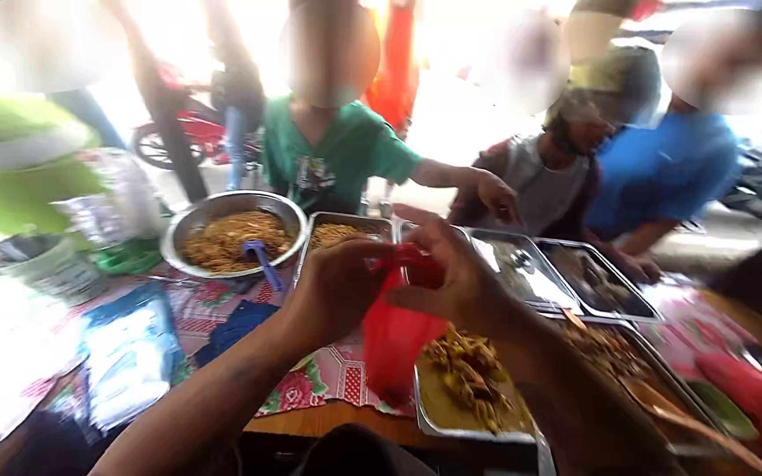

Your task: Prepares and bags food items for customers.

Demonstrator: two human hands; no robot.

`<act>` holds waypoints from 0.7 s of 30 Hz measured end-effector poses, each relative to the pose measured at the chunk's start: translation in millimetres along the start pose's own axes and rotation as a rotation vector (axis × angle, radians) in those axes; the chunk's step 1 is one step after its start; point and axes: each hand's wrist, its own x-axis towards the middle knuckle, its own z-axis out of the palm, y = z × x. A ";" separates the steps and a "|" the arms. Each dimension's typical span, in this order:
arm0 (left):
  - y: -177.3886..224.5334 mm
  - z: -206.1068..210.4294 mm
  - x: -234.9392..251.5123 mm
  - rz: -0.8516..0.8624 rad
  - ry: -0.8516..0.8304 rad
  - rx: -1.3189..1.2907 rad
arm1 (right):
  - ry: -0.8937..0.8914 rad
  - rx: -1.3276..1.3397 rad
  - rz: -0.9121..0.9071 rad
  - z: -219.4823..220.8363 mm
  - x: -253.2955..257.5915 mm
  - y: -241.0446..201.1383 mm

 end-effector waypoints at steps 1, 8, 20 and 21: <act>-5.7 0.2 10.1 0.014 -0.059 -0.002 | -0.019 -0.093 0.013 -11.7 6.2 5.6; -55.1 7.8 72.1 0.029 0.074 -0.123 | -0.112 -0.633 0.163 -71.1 86.7 3.2; -217.4 -29.5 145.0 -0.357 -0.393 0.313 | 0.125 -0.806 0.410 -135.5 230.9 47.0; -228.8 -30.6 153.4 -0.376 -0.408 0.322 | 0.120 -0.866 0.440 -138.4 244.6 51.1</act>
